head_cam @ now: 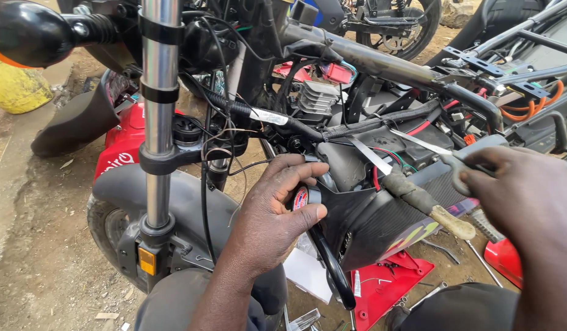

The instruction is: Securing and insulating motorcycle electrical wiring using electrical tape and scissors.

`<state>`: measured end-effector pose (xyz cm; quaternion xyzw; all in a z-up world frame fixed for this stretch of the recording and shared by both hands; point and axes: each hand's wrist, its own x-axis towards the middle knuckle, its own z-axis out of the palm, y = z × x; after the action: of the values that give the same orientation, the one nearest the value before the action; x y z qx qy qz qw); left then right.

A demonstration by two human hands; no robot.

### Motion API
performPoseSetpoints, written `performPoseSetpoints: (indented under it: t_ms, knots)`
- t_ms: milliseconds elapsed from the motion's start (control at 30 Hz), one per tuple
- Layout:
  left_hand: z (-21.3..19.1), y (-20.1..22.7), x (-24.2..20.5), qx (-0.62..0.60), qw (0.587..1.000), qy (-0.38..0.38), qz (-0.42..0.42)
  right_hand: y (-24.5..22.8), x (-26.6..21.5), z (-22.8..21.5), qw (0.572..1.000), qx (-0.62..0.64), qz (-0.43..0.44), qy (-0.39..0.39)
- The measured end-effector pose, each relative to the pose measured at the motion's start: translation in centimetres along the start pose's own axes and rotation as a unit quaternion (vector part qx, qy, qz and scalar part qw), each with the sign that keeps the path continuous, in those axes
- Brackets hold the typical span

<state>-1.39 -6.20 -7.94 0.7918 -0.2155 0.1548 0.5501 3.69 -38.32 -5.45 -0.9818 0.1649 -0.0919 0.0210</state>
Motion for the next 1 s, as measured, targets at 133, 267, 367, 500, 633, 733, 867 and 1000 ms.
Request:
performPoseSetpoints:
  t_ms: [133,267,367,500,633,733,867,1000]
  knots:
    - [0.7,0.3,-0.2,-0.094,0.995,-0.019,-0.037,-2.7,-0.7,-1.0,0.998,-0.024,0.002,-0.051]
    - [0.8,0.3,-0.4,-0.260,0.965,-0.024,-0.027,-2.8,-0.9,-0.6,0.996,-0.084,-0.031,-0.026]
    - [1.1,0.5,-0.4,-0.357,0.934,-0.005,-0.024,-4.3,-3.6,-2.8,0.996,0.036,-0.076,-0.020]
    - [2.4,0.5,-0.3,-0.439,0.898,0.031,-0.014,-8.1,-9.3,-4.5,0.899,0.327,-0.249,-0.150]
    - [2.7,0.6,-0.1,-0.489,0.870,0.056,-0.024,-10.3,-10.1,-2.9,0.824,0.383,-0.416,0.032]
    - [2.8,0.4,-0.1,-0.506,0.860,0.056,-0.045,-10.1,-8.8,-2.3,0.835,0.377,-0.399,0.028]
    - [2.3,0.3,0.1,-0.378,0.915,0.115,-0.088,-9.4,-3.0,-3.7,0.928,0.270,-0.252,-0.044]
    - [2.0,0.8,-0.1,-0.381,0.916,0.107,-0.074,-9.4,6.2,-1.2,0.981,0.000,-0.185,-0.065]
